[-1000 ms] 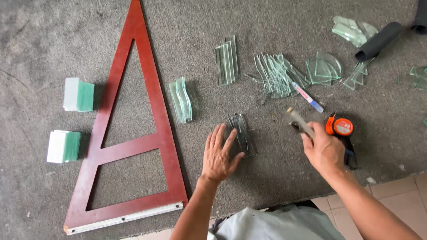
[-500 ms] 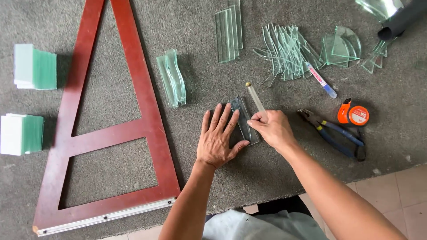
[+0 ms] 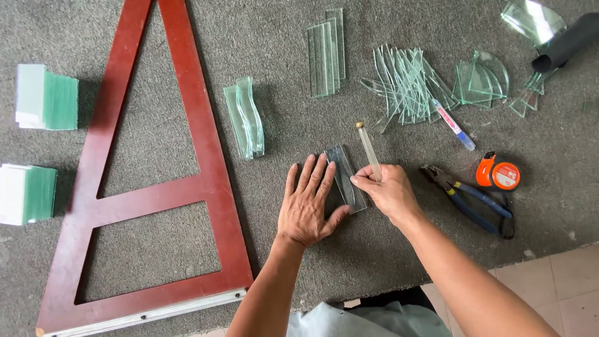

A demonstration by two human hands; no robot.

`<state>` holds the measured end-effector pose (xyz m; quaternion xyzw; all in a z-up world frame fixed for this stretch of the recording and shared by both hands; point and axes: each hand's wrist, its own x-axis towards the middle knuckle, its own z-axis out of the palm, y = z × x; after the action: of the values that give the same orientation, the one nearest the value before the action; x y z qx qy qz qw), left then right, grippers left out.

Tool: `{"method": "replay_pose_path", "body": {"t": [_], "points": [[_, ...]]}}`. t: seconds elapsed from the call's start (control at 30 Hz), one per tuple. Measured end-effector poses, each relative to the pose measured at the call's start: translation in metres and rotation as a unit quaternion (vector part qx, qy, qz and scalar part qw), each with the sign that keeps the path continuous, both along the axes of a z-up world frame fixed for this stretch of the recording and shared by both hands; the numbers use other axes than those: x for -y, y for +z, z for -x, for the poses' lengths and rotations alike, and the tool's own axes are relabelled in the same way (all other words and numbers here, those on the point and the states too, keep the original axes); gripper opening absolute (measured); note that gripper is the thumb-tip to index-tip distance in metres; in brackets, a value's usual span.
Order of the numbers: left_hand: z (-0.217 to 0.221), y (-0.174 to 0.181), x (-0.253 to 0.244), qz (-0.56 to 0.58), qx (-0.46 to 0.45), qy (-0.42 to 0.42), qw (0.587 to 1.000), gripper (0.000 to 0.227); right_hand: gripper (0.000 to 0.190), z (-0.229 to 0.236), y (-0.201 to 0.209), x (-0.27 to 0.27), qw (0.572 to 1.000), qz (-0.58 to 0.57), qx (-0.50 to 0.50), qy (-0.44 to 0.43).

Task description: Cutting and breaking small glass segments using a glass cutter and pliers.

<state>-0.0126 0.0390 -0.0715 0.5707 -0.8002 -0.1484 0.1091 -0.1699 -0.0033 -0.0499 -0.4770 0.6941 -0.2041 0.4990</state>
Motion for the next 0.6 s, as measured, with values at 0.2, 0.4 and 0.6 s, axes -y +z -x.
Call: {"method": "replay_pose_path", "body": {"t": [0.2,0.4,0.6], "points": [[0.002,-0.001,-0.001,-0.014,0.01,0.012,1.0,0.069,0.004,0.0,0.0,-0.002,1.0,0.008,-0.006,0.009],[0.004,-0.005,-0.001,-0.01,0.016,0.021,1.0,0.069,0.005,0.0,-0.005,-0.003,1.0,0.012,-0.014,0.014],[0.004,-0.005,-0.001,-0.015,0.022,0.022,0.999,0.067,0.005,0.002,-0.001,-0.005,1.0,0.027,-0.007,0.014]]}}
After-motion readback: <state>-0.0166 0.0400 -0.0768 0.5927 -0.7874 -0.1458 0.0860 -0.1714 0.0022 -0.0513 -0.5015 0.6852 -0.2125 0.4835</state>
